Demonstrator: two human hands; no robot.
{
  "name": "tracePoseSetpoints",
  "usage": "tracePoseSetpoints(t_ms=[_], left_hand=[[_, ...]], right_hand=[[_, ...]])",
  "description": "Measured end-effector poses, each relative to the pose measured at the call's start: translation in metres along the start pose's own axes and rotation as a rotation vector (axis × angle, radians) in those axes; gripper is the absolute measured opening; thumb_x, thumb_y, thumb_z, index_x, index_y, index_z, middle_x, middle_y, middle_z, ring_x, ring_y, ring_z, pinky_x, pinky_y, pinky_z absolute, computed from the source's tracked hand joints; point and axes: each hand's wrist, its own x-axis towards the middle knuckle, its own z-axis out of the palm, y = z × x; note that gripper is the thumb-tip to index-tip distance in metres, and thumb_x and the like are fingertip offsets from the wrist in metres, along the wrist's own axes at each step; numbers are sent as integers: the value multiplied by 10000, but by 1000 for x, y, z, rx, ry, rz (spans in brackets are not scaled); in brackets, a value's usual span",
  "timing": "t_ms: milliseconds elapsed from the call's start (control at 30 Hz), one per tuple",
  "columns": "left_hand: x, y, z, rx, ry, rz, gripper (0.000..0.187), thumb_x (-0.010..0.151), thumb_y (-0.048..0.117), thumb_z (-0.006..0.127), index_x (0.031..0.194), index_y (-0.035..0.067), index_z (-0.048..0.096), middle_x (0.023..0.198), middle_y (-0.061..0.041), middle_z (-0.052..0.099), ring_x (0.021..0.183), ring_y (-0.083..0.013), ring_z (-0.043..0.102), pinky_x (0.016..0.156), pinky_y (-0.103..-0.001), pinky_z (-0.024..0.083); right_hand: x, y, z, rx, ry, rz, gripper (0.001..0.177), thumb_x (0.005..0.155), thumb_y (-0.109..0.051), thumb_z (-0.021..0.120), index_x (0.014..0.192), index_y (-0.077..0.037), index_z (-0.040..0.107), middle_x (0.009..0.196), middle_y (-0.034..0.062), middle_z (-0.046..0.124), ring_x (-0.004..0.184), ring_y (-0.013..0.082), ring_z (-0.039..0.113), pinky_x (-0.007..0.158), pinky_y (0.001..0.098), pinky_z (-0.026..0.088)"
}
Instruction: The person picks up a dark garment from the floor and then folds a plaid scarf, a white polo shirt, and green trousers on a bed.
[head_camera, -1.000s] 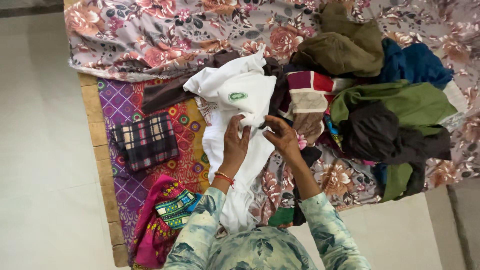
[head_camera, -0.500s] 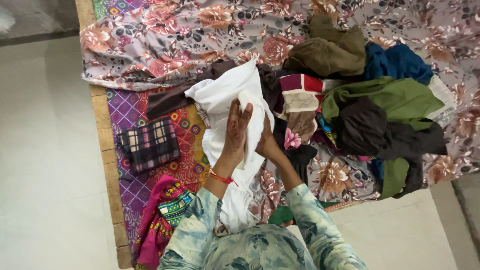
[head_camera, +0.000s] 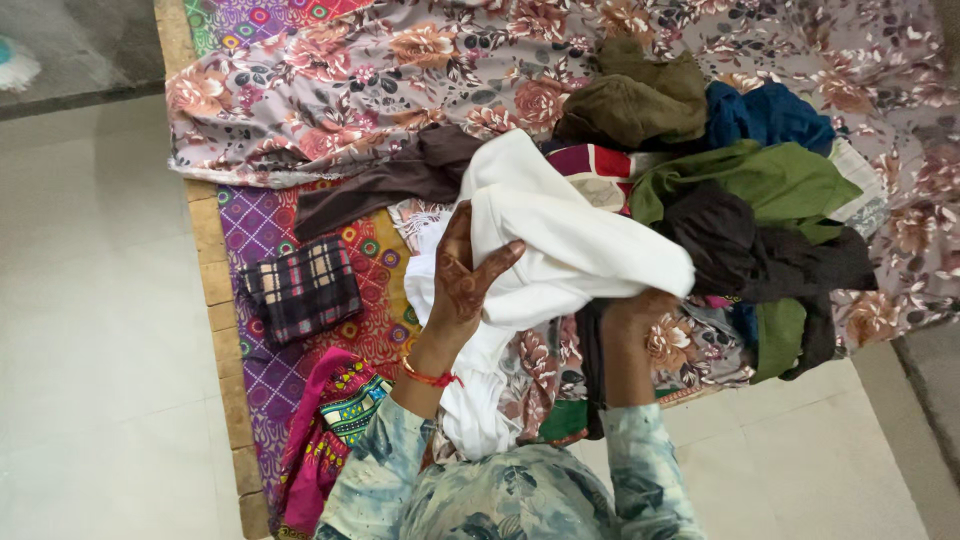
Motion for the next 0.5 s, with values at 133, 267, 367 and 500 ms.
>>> tracePoseSetpoints(t_ms=[133, 267, 367, 500], left_hand=[[-2, 6, 8, -9, -3, 10, 578, 903, 166, 776, 1401, -20, 547, 1390, -118, 600, 1280, -197, 580, 1133, -310, 437], [3, 1, 4, -2, 38, 24, 575, 904, 222, 775, 1387, -11, 566, 1372, -129, 626, 1268, -215, 607, 1116, -323, 462], [5, -24, -41, 122, 46, -93, 576, 904, 263, 775, 1376, -5, 581, 1359, -137, 646, 1259, -228, 628, 1103, -332, 482], [-25, -106, -132, 580, -55, -308, 692, 800, 348, 846, 1333, -8, 584, 1308, -190, 672, 1225, -275, 645, 1038, -358, 506]], right_hand=[[-32, -123, -3, -380, -62, -253, 393, 961, -240, 572, 1300, -43, 585, 1292, 129, 676, 1094, 287, 675, 920, 393, 557], [-84, -241, -11, -799, -207, -524, 347, 939, -179, 608, 1252, -31, 629, 1263, 145, 707, 1054, 308, 693, 890, 384, 563], [-99, -275, 0, -1118, -488, -709, 315, 923, -134, 635, 1217, -23, 662, 1241, 157, 730, 1023, 324, 706, 868, 377, 568], [-80, -225, 19, -1525, -430, -70, 386, 863, -100, 694, 1248, -100, 726, 1079, 199, 734, 987, 372, 713, 803, 428, 563]])
